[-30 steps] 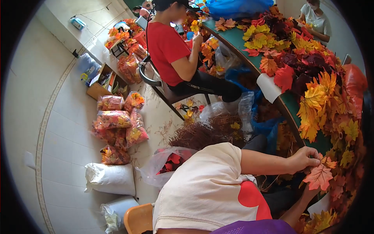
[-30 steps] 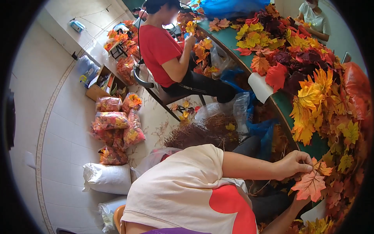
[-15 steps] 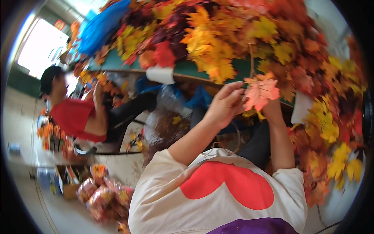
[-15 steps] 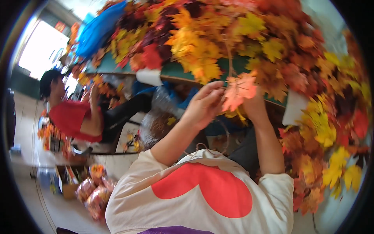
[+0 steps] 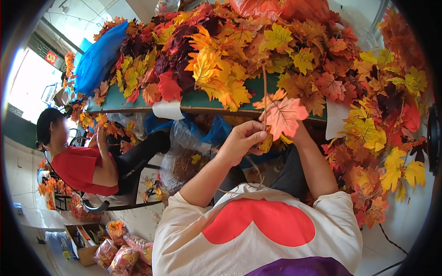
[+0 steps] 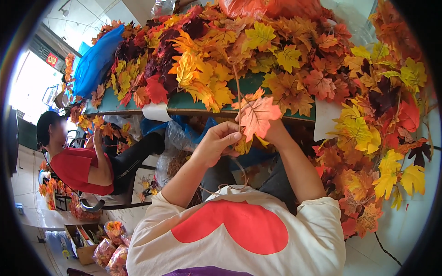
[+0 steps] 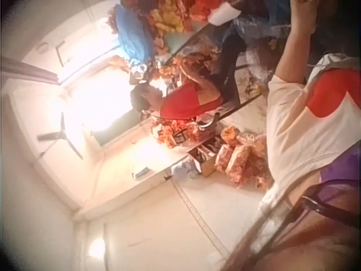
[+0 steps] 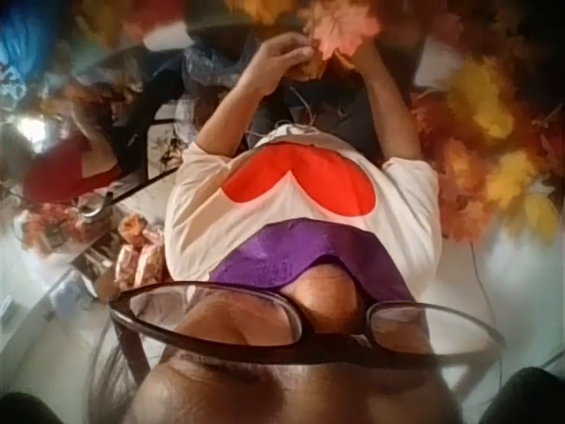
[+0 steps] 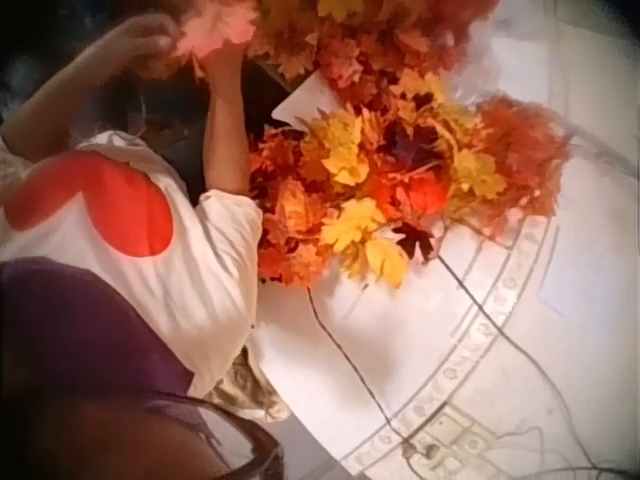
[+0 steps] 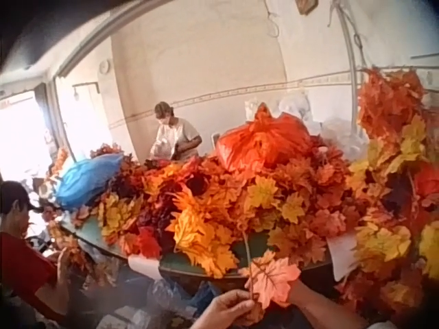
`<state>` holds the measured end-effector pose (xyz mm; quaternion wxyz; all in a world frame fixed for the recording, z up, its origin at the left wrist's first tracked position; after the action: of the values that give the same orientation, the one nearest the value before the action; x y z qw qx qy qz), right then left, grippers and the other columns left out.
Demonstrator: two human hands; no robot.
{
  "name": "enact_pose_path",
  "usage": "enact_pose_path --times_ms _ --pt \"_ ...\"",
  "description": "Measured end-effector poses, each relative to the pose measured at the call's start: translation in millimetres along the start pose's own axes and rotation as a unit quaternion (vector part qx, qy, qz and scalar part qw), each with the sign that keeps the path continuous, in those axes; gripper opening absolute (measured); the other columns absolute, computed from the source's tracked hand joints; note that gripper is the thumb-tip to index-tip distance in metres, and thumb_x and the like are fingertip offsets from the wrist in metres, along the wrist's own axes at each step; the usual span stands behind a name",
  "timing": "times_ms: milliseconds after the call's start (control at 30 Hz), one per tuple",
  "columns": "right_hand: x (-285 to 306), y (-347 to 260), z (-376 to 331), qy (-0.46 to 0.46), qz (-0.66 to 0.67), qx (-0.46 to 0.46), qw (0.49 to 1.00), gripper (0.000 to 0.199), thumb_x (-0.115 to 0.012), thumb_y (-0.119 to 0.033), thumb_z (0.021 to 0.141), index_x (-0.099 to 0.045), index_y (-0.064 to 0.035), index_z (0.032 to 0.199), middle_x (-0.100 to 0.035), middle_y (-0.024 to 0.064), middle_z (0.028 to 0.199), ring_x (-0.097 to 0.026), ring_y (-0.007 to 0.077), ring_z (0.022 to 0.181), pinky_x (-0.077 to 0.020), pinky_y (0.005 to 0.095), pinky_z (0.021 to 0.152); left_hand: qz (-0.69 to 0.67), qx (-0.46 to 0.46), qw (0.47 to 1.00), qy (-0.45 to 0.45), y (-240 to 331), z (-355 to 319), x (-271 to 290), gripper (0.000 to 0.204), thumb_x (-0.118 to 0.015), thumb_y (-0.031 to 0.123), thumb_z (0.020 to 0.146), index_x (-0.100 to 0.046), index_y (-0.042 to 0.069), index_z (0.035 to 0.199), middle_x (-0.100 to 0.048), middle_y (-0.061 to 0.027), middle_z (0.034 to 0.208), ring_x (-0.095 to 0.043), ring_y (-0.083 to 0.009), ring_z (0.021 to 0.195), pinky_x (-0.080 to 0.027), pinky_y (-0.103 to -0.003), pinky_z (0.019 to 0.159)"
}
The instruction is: The person attaches artificial leaves onto a decorative vine by hand, picking up leaves from the table and securing them along the stem.
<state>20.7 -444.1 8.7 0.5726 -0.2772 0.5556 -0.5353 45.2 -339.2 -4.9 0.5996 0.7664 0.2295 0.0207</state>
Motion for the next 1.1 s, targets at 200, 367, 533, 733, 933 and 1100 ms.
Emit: enact_pose_path --times_ms 200,367,533,733,933,1100 --pt "35 -106 -51 0.346 -0.316 0.192 0.862 0.013 -0.056 -0.009 0.083 -0.058 -0.0031 0.094 -0.061 0.0077 0.096 -0.057 0.0131 0.081 -0.0447 0.0264 0.073 -0.099 -0.035 0.99 0.095 -19 -13 26 0.014 -0.059 0.017 0.085 -0.054 0.011 0.097 -0.056 0.0029 0.081 -0.056 -0.0054 0.071 -0.054 -0.024 0.054" --pt "-91 -127 -49 0.078 -0.566 0.317 0.757 0.015 -0.063 -0.01 0.076 -0.06 -0.0051 0.09 -0.058 0.0084 0.104 -0.056 0.0245 0.089 -0.0442 0.0328 0.08 -0.116 0.01 0.991 0.062 -36 -13 3 0.014 -0.059 0.016 0.085 -0.053 0.01 0.096 -0.055 0.0018 0.079 -0.056 -0.007 0.067 -0.053 -0.024 0.055" --pt "-39 -46 -20 0.022 -0.537 0.202 0.818 0.021 -0.064 -0.014 0.073 -0.061 -0.0047 0.092 -0.061 0.0104 0.101 -0.058 0.0266 0.091 -0.0456 0.0343 0.078 -0.312 -0.026 0.95 -0.002 -27 -9 -9 0.013 -0.051 0.011 0.09 -0.051 0.004 0.1 -0.059 -0.0068 0.093 -0.06 -0.0138 0.08 -0.053 -0.029 0.07" --pt "20 -78 -23 0.158 -0.476 0.164 0.849 0.012 -0.057 -0.006 0.082 -0.063 -0.0033 0.092 -0.064 0.0105 0.096 -0.062 0.0196 0.085 -0.0482 0.0281 0.072 -0.348 -0.075 0.934 0.032 -19 6 -2 0.017 -0.052 0.006 0.088 -0.051 0.004 0.105 -0.059 -0.0079 0.095 -0.061 -0.0168 0.081 -0.053 -0.031 0.073" --pt "119 -139 -74 0.419 -0.455 0.163 0.768 0.012 -0.054 -0.008 0.086 -0.062 -0.0016 0.09 -0.064 0.0105 0.081 -0.063 0.0175 0.073 -0.0487 0.029 0.065 -0.352 -0.093 0.928 0.081 -16 19 -1 0.014 -0.052 0.005 0.087 -0.051 0.005 0.101 -0.058 -0.0078 0.094 -0.06 -0.0162 0.08 -0.054 -0.031 0.072" --pt "103 -109 -37 0.279 -0.494 0.093 0.818 0.012 -0.054 -0.003 0.083 -0.061 0.0003 0.092 -0.063 0.0111 0.081 -0.063 0.0193 0.074 -0.0489 0.0284 0.065 -0.373 -0.086 0.919 0.092 -19 21 -5 0.013 -0.053 0.005 0.087 -0.052 0.005 0.101 -0.058 -0.0073 0.094 -0.06 -0.0162 0.08 -0.054 -0.032 0.072"
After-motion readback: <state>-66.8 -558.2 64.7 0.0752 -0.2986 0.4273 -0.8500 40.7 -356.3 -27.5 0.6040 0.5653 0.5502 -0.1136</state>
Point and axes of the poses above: each hand's wrist, its own z-axis towards the middle knuckle, its own x-axis out of the back of the hand, y = z × x, the point moved 10 cm from there along z, towards the middle knuckle
